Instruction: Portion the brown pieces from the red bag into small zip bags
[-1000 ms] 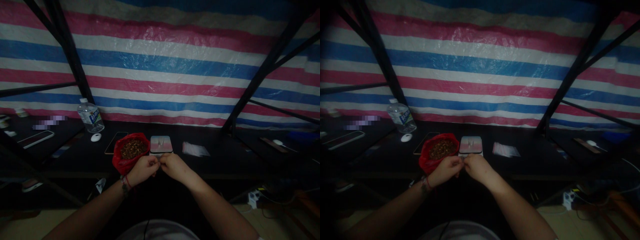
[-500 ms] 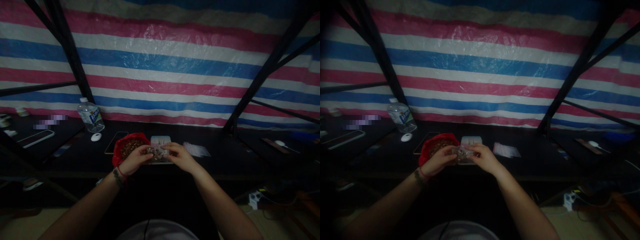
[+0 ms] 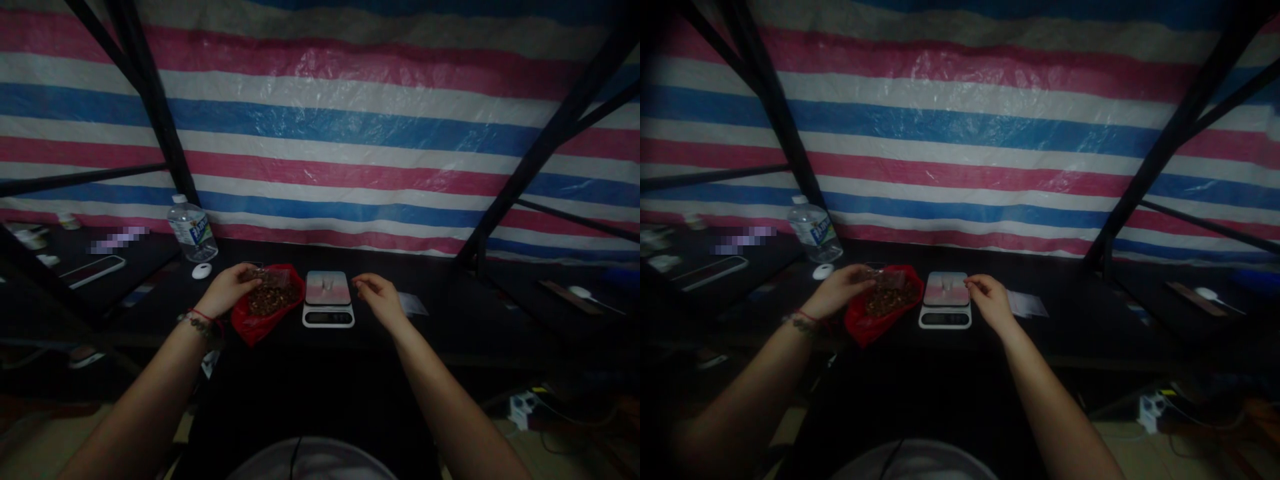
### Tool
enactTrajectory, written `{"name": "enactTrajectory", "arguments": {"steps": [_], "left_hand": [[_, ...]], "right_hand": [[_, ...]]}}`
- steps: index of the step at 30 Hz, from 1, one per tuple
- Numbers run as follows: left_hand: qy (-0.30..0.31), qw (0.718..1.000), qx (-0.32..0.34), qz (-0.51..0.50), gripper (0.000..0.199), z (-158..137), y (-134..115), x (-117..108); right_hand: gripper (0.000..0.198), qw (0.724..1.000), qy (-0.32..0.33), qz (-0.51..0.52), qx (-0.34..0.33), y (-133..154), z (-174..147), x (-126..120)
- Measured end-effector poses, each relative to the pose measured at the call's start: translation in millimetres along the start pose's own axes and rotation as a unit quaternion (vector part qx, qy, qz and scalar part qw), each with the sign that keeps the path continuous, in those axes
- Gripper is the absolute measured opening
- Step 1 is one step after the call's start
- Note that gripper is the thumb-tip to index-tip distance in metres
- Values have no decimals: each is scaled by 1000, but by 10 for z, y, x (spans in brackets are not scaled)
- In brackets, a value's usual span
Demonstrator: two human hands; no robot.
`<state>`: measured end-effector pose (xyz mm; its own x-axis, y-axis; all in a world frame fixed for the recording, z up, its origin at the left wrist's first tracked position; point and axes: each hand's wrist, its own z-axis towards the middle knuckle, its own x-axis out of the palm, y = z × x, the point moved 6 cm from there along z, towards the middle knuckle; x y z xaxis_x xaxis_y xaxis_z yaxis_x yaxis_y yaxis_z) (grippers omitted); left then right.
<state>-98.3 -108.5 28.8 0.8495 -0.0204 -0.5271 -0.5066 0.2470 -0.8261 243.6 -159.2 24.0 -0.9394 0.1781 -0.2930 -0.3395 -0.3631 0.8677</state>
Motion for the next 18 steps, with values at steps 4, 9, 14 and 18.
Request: {"name": "enactTrajectory", "arguments": {"steps": [4,9,14,18], "left_hand": [[-28,987,32,155,37,112,0,-49],[-50,950,86,295,27,280,-65,-138],[29,909,140,392,25,318,-239,-71],[32,891,161,423,26,313,-407,-59]], "right_hand": [[24,1000,-14,7,11,29,-8,-59],[25,1000,-20,18,9,80,-17,-119],[25,1000,-13,16,1,105,-23,-132],[26,1000,-7,10,-1,126,-31,-134]]}}
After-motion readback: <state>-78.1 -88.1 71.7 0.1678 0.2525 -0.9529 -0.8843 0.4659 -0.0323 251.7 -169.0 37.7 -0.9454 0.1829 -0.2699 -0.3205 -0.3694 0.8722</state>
